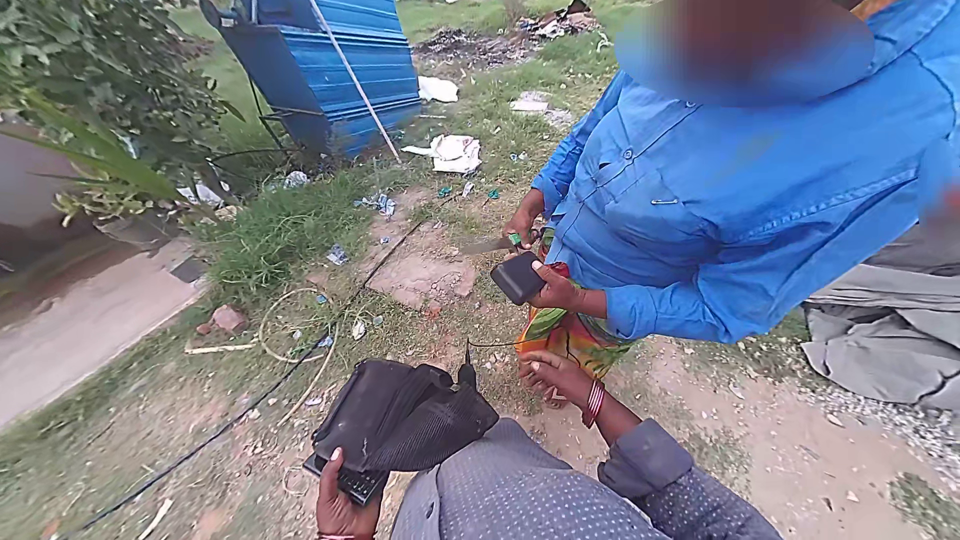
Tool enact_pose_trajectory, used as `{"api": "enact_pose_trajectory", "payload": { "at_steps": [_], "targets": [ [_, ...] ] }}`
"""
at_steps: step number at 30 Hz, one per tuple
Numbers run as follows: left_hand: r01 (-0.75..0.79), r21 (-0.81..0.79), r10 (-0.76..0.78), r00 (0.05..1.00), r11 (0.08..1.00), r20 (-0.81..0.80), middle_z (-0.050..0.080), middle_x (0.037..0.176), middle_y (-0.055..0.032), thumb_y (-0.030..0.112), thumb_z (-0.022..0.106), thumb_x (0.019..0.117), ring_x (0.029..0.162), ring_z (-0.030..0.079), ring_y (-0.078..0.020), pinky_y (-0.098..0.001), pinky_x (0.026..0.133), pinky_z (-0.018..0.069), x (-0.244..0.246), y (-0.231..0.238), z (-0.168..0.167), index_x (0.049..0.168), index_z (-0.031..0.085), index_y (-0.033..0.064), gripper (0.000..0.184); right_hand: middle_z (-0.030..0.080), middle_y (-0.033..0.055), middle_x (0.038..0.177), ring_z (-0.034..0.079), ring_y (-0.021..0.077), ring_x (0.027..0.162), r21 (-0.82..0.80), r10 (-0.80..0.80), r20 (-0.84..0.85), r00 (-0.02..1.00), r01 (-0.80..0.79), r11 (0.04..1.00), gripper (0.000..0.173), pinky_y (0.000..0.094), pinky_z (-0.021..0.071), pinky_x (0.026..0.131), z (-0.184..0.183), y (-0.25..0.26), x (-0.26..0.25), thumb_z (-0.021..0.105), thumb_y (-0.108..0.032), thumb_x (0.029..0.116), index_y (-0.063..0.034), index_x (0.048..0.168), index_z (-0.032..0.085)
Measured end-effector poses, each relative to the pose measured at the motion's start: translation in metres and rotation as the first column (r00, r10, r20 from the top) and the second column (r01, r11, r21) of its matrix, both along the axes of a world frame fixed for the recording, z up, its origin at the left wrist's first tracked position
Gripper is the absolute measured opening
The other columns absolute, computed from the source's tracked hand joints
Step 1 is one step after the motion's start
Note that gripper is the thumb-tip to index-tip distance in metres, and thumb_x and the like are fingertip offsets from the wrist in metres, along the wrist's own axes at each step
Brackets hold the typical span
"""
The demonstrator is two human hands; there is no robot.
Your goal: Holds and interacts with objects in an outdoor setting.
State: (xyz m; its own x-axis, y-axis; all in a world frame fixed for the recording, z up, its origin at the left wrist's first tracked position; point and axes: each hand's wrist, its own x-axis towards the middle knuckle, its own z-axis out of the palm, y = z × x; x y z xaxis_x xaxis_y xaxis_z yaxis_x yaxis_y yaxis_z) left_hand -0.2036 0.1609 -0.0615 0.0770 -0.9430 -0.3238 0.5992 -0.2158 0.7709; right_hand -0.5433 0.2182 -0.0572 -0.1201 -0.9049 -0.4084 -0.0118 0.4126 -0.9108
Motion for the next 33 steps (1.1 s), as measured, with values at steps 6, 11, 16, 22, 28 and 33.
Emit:
{"api": "enact_pose_trajectory", "payload": {
  "at_steps": [6,11,16,22,28,33],
  "targets": [
    [0.013,-0.019,-0.014,1.000,1.000,-0.015,0.076,0.088,0.0032,0.026,0.032,0.1014,0.082,0.074,-0.0085,-0.0324,0.070,0.0641,0.002,-0.001,-0.005,0.104,0.060,0.0170,0.029,0.070,0.0107,0.112,0.068,0.0114,0.089,-0.027,-0.202,0.037,0.979,0.203,0.979,0.037,0.0280,0.0554,0.079,0.007,0.006,-0.004,0.036,-0.013,0.1119,0.0036,0.141,0.051],
    [0.008,-0.011,-0.008,1.000,1.000,-0.006,0.075,0.088,0.0038,0.027,0.031,0.1020,0.082,0.074,-0.0082,-0.0323,0.070,0.0640,0.001,-0.003,-0.006,0.104,0.059,0.0165,0.030,0.070,0.0102,0.109,0.067,0.0105,0.086,0.006,-0.231,0.032,0.972,0.231,0.973,0.037,0.0273,0.0538,0.077,0.001,0.007,0.002,0.036,-0.014,0.1124,0.0034,0.141,0.051],
    [0.025,-0.022,-0.026,1.000,0.999,-0.011,0.076,0.088,0.0032,0.026,0.030,0.1027,0.082,0.074,-0.0083,-0.0325,0.070,0.0641,0.002,-0.002,-0.005,0.104,0.060,0.0171,0.031,0.070,0.0084,0.107,0.067,0.0096,0.081,-0.006,-0.282,0.098,0.954,0.284,0.959,0.037,0.0256,0.0543,0.072,0.003,0.008,0.004,0.035,-0.015,0.1129,0.0021,0.142,0.050],
    [0.029,-0.036,-0.030,0.999,0.999,-0.029,0.076,0.089,0.0040,0.025,0.028,0.1045,0.084,0.075,-0.0080,-0.0330,0.072,0.0641,0.005,-0.001,-0.003,0.102,0.061,0.0184,0.034,0.069,0.0060,0.100,0.066,0.0101,0.075,0.027,-0.407,0.173,0.897,0.409,0.912,0.036,0.0261,0.0536,0.067,0.005,0.010,0.003,0.034,-0.017,0.1140,-0.0006,0.141,0.051],
    [0.043,-0.045,-0.045,0.998,0.998,-0.033,0.076,0.089,0.0036,0.025,0.028,0.1041,0.084,0.075,-0.0086,-0.0331,0.073,0.0639,0.008,0.001,-0.003,0.103,0.061,0.0182,0.034,0.069,0.0052,0.097,0.065,0.0086,0.074,0.083,-0.353,0.205,0.913,0.343,0.936,0.033,0.0239,0.0530,0.066,0.000,0.012,0.023,0.037,-0.015,0.1133,0.0008,0.136,0.054],
    [0.027,0.017,-0.027,1.000,0.999,0.005,0.075,0.087,0.0057,0.027,0.022,0.1077,0.083,0.074,-0.0081,-0.0334,0.073,0.0638,0.005,0.004,0.003,0.105,0.056,0.0180,0.035,0.069,0.0046,0.097,0.065,0.0085,0.075,0.161,-0.177,0.256,0.950,0.139,0.977,0.033,0.0250,0.0519,0.068,-0.016,0.016,0.055,0.038,-0.016,0.1130,-0.0003,0.137,0.055]
  ]
}}
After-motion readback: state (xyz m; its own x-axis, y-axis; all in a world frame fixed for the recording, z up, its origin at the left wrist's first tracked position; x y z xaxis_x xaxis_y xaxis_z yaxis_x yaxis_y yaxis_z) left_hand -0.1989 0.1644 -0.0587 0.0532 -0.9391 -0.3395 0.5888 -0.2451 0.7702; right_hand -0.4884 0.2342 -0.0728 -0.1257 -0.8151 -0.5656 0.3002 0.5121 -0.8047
